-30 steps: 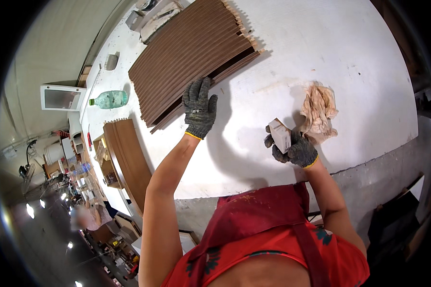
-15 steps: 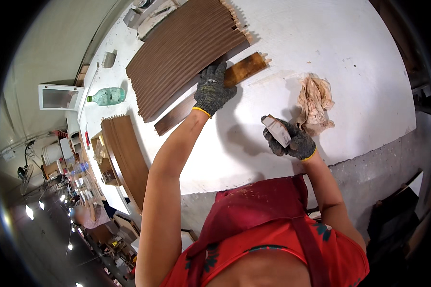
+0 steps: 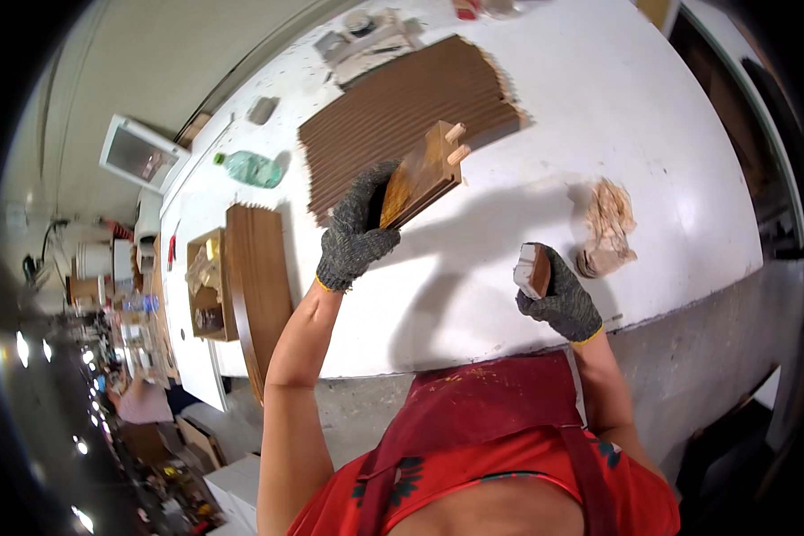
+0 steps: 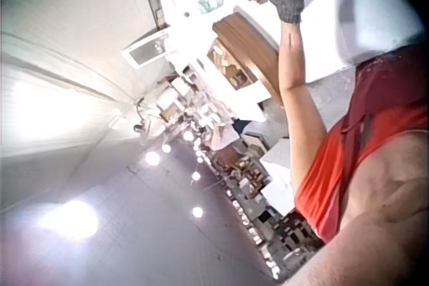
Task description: The person wipes wood panels with a cloth, handling them one at a time and placing them on a stack on the work table.
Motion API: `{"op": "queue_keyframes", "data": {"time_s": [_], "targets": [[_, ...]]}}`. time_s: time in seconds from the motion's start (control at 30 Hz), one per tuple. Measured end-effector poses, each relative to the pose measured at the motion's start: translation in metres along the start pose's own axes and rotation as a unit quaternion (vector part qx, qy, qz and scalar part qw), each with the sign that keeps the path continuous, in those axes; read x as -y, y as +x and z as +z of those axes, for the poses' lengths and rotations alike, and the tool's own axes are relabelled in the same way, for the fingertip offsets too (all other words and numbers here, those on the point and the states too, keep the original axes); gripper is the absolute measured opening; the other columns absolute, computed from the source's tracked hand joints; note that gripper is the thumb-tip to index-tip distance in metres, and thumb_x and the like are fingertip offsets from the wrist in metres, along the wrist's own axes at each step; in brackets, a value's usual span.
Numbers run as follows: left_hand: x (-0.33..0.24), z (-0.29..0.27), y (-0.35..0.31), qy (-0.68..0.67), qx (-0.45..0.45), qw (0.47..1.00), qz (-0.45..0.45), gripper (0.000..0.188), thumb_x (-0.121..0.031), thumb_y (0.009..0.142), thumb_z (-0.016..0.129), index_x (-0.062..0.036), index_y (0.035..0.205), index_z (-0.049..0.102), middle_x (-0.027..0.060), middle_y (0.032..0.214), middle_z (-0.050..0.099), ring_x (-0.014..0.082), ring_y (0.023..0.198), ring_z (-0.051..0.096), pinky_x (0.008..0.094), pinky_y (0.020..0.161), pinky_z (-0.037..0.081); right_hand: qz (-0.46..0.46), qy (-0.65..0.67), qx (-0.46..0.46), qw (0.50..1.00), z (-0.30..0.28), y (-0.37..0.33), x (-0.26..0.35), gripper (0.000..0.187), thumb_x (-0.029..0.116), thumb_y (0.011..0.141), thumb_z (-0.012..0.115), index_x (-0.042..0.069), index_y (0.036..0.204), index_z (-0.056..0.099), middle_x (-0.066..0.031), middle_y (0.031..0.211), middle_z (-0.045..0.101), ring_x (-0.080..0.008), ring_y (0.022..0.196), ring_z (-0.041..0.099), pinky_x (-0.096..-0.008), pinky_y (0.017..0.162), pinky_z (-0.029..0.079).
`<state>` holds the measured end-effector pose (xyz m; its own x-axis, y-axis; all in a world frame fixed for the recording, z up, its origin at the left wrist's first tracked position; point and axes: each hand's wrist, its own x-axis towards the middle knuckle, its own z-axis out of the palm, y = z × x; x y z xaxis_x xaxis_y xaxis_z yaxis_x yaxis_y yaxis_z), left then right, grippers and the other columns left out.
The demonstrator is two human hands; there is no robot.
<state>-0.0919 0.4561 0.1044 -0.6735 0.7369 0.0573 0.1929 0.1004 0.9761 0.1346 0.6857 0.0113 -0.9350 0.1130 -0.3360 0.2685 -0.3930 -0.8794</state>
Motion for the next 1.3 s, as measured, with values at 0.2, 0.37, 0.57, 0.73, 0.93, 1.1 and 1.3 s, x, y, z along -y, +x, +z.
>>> {"op": "queue_keyframes", "data": {"time_s": [0.2, 0.37, 0.57, 0.73, 0.93, 1.1, 1.3], "targets": [[-0.031, -0.031, -0.052, 0.082, -0.075, 0.992, 0.061, 0.109, -0.029, 0.052, 0.092, -0.0057, 0.141, 0.035, 0.0028, 0.119, 0.053, 0.0145, 0.107, 0.049, 0.0321, 0.094, 0.040, -0.100, 0.268, 0.067, 0.956, 0.046, 0.024, 0.002, 0.074, 0.033, 0.080, 0.072, 0.005, 0.138, 0.036, -0.0124, 0.120, 0.052, -0.0272, 0.099, 0.057, -0.0377, 0.076, 0.051], [-0.022, -0.058, -0.091, 0.150, -0.147, 0.978, 0.010, 0.092, -0.020, 0.057, 0.088, -0.0038, 0.134, 0.041, 0.0118, 0.124, 0.054, 0.0209, 0.113, 0.052, 0.0353, 0.096, 0.043, -0.234, 0.242, 0.100, 0.936, 0.116, 0.030, 0.072, 0.067, 0.028, 0.083, 0.069, 0.001, 0.136, 0.039, -0.0137, 0.128, 0.050, -0.0260, 0.117, 0.052, -0.0390, 0.094, 0.048], [-0.020, -0.069, -0.109, 0.138, -0.176, 0.974, 0.036, 0.086, -0.017, 0.058, 0.085, -0.0034, 0.131, 0.043, 0.0104, 0.120, 0.055, 0.0195, 0.109, 0.053, 0.0338, 0.092, 0.045, -0.528, -0.197, 0.021, 0.826, 0.173, 0.018, 0.111, 0.061, 0.022, 0.070, 0.078, 0.003, 0.122, 0.053, -0.0137, 0.121, 0.058, -0.0275, 0.112, 0.055, -0.0386, 0.098, 0.042], [-0.026, -0.073, -0.113, 0.171, -0.190, 0.964, 0.066, 0.083, -0.016, 0.057, 0.084, -0.0030, 0.129, 0.046, 0.0091, 0.116, 0.058, 0.0172, 0.105, 0.054, 0.0332, 0.091, 0.045, -0.589, -0.210, -0.032, 0.780, 0.201, 0.014, 0.114, 0.064, 0.012, 0.060, 0.082, 0.006, 0.118, 0.056, -0.0124, 0.121, 0.055, -0.0302, 0.115, 0.049, -0.0419, 0.098, 0.040], [-0.020, -0.071, -0.117, -0.009, -0.235, 0.972, 0.007, 0.089, -0.017, 0.053, 0.084, -0.0019, 0.131, 0.044, 0.0107, 0.119, 0.057, 0.0189, 0.108, 0.055, 0.0344, 0.094, 0.044, -0.601, -0.254, -0.007, 0.758, 0.217, 0.020, 0.111, 0.063, 0.010, 0.061, 0.082, 0.008, 0.119, 0.058, -0.0121, 0.124, 0.054, -0.0302, 0.118, 0.047, -0.0421, 0.098, 0.038], [-0.018, -0.069, -0.117, 0.157, -0.219, 0.961, 0.062, 0.090, -0.021, 0.055, 0.083, -0.0012, 0.132, 0.042, 0.0122, 0.121, 0.056, 0.0214, 0.110, 0.055, 0.0366, 0.095, 0.044, -0.611, -0.256, -0.027, 0.749, 0.221, 0.023, 0.108, 0.060, 0.013, 0.062, 0.082, 0.010, 0.118, 0.060, -0.0117, 0.123, 0.056, -0.0309, 0.116, 0.049, -0.0420, 0.098, 0.038], [-0.043, -0.059, -0.123, 0.218, -0.180, 0.956, 0.085, 0.059, -0.022, 0.069, 0.075, -0.0033, 0.121, 0.052, 0.0065, 0.102, 0.061, 0.0159, 0.090, 0.056, 0.0314, 0.080, 0.048, -0.635, -0.241, -0.010, 0.734, 0.220, 0.046, 0.126, 0.060, 0.011, 0.065, 0.081, 0.008, 0.120, 0.059, -0.0114, 0.122, 0.058, -0.0291, 0.116, 0.050, -0.0387, 0.095, 0.043]]}}
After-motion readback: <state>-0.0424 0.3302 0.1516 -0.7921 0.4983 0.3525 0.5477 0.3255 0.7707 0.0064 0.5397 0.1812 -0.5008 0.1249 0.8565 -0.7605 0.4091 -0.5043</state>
